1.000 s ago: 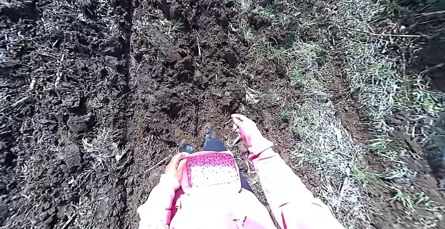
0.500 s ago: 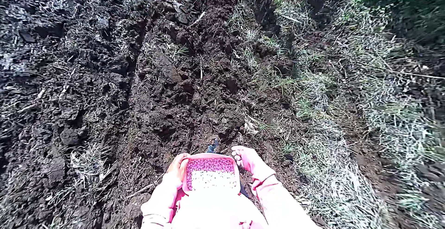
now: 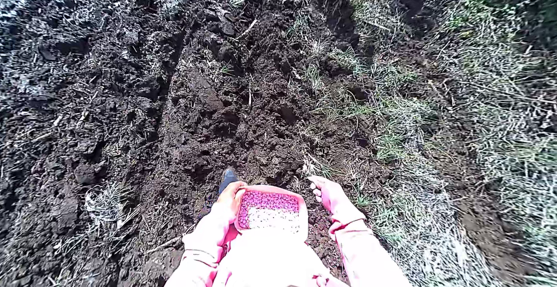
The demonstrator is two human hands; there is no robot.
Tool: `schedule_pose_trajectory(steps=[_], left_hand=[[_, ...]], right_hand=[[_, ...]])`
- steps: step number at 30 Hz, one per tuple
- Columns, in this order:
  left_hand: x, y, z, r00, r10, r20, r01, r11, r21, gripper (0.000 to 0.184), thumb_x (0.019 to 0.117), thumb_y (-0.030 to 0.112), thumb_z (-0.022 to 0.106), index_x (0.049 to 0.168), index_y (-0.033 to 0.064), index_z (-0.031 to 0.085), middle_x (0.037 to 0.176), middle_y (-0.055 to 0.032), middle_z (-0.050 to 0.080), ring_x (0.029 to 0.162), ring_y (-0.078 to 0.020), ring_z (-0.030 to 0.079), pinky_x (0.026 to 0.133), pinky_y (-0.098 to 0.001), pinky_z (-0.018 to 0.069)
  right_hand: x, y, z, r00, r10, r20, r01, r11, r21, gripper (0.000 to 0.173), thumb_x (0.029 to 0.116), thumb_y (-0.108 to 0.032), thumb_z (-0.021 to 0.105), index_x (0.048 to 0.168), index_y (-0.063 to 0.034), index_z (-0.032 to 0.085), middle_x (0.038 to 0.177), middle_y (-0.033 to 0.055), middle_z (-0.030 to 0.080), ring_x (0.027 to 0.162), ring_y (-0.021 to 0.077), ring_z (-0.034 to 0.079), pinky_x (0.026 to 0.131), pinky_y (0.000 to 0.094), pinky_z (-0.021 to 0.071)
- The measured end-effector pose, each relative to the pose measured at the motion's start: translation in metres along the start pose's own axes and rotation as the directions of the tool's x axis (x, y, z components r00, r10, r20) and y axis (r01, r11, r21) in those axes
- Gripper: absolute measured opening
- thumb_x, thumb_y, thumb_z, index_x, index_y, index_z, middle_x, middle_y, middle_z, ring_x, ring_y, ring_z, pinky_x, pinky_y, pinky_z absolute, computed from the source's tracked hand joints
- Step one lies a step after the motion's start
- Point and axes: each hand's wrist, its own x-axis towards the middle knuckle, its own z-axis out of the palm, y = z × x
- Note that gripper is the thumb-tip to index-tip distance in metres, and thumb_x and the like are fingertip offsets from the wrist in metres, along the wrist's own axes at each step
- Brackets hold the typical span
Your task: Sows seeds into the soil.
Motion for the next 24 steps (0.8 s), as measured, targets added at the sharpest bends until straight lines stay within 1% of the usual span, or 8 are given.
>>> schedule_pose_trajectory(steps=[5, 11, 13, 15, 17, 20, 22, 24], left_hand=[[0.015, 0.015, 0.007, 0.999, 0.027, 0.020, -0.027, 0.999, 0.034, 0.034, 0.1093, 0.011, 0.044, 0.138, -0.0024, 0.058, 0.143, -0.0242, 0.056, 0.137, -0.0327, 0.053, 0.118, -0.0444, 0.0374], [0.047, 0.052, 0.015, 0.985, 0.105, 0.140, -0.119, 0.988, 0.096, 0.035, 0.1099, 0.013, 0.044, 0.138, -0.0024, 0.057, 0.145, -0.0245, 0.055, 0.138, -0.0330, 0.052, 0.119, -0.0451, 0.0363], [0.056, 0.059, 0.015, 0.975, 0.118, 0.186, -0.143, 0.981, 0.129, 0.036, 0.1100, 0.014, 0.044, 0.140, -0.0025, 0.056, 0.145, -0.0248, 0.054, 0.139, -0.0335, 0.051, 0.119, -0.0453, 0.0356], [0.062, 0.060, 0.011, 0.972, 0.136, 0.192, -0.165, 0.976, 0.143, 0.036, 0.1094, 0.012, 0.044, 0.139, -0.0035, 0.056, 0.145, -0.0259, 0.054, 0.138, -0.0349, 0.052, 0.119, -0.0455, 0.0361], [0.059, 0.052, 0.003, 0.979, 0.124, 0.161, -0.144, 0.982, 0.123, 0.035, 0.1094, 0.010, 0.044, 0.139, -0.0039, 0.056, 0.144, -0.0260, 0.055, 0.138, -0.0347, 0.052, 0.118, -0.0452, 0.0365], [0.045, 0.030, -0.008, 0.997, 0.062, 0.049, -0.063, 0.998, 0.018, 0.035, 0.1092, 0.009, 0.044, 0.139, -0.0042, 0.056, 0.145, -0.0263, 0.055, 0.138, -0.0349, 0.052, 0.118, -0.0459, 0.0364], [0.034, 0.014, -0.013, 0.997, 0.037, -0.061, -0.041, 0.997, -0.070, 0.033, 0.1086, 0.007, 0.044, 0.137, -0.0046, 0.057, 0.141, -0.0261, 0.057, 0.135, -0.0343, 0.054, 0.117, -0.0463, 0.0379], [0.025, 0.002, -0.017, 0.982, 0.042, -0.185, -0.068, 0.988, -0.139, 0.032, 0.1072, 0.005, 0.045, 0.133, -0.0050, 0.060, 0.137, -0.0251, 0.061, 0.131, -0.0330, 0.057, 0.114, -0.0458, 0.0408]], right_hand=[[0.010, 0.010, -0.014, 0.998, 0.038, 0.040, -0.035, 0.997, -0.076, 0.025, 0.1089, -0.009, 0.043, 0.126, -0.0023, 0.060, 0.071, -0.0018, 0.055, 0.050, 0.0049, 0.043, 0.046, 0.0214, 0.0370], [0.004, 0.038, -0.062, 0.991, 0.084, -0.107, -0.085, 0.996, -0.001, 0.026, 0.1093, -0.009, 0.041, 0.126, -0.0024, 0.060, 0.071, -0.0020, 0.055, 0.050, 0.0046, 0.043, 0.047, 0.0217, 0.0367], [0.000, 0.044, -0.070, 0.982, 0.090, -0.166, -0.086, 0.996, 0.035, 0.027, 0.1095, -0.010, 0.041, 0.126, -0.0023, 0.060, 0.071, -0.0018, 0.054, 0.050, 0.0046, 0.043, 0.046, 0.0211, 0.0364], [-0.003, 0.041, -0.072, 0.978, 0.088, -0.189, -0.081, 0.996, 0.045, 0.027, 0.1091, -0.009, 0.040, 0.126, -0.0020, 0.060, 0.072, -0.0015, 0.054, 0.051, 0.0049, 0.043, 0.047, 0.0214, 0.0359], [0.003, 0.034, -0.064, 0.982, 0.081, -0.170, -0.079, 0.997, 0.019, 0.027, 0.1083, -0.008, 0.041, 0.125, -0.0022, 0.062, 0.072, -0.0017, 0.054, 0.050, 0.0048, 0.043, 0.047, 0.0214, 0.0360], [0.015, 0.006, -0.037, 0.996, 0.055, -0.075, -0.063, 0.991, -0.120, 0.027, 0.1089, -0.010, 0.042, 0.126, -0.0026, 0.062, 0.075, -0.0012, 0.056, 0.053, 0.0049, 0.044, 0.049, 0.0218, 0.0375], [0.023, -0.020, -0.012, 1.000, 0.009, 0.007, -0.007, 0.980, -0.198, 0.026, 0.1091, -0.011, 0.044, 0.127, -0.0029, 0.061, 0.076, -0.0011, 0.055, 0.054, 0.0051, 0.044, 0.049, 0.0220, 0.0380], [0.034, -0.048, 0.015, 0.995, -0.060, 0.078, 0.076, 0.971, -0.226, 0.026, 0.1090, -0.015, 0.047, 0.128, -0.0046, 0.061, 0.076, -0.0017, 0.056, 0.053, 0.0049, 0.044, 0.049, 0.0224, 0.0381]])
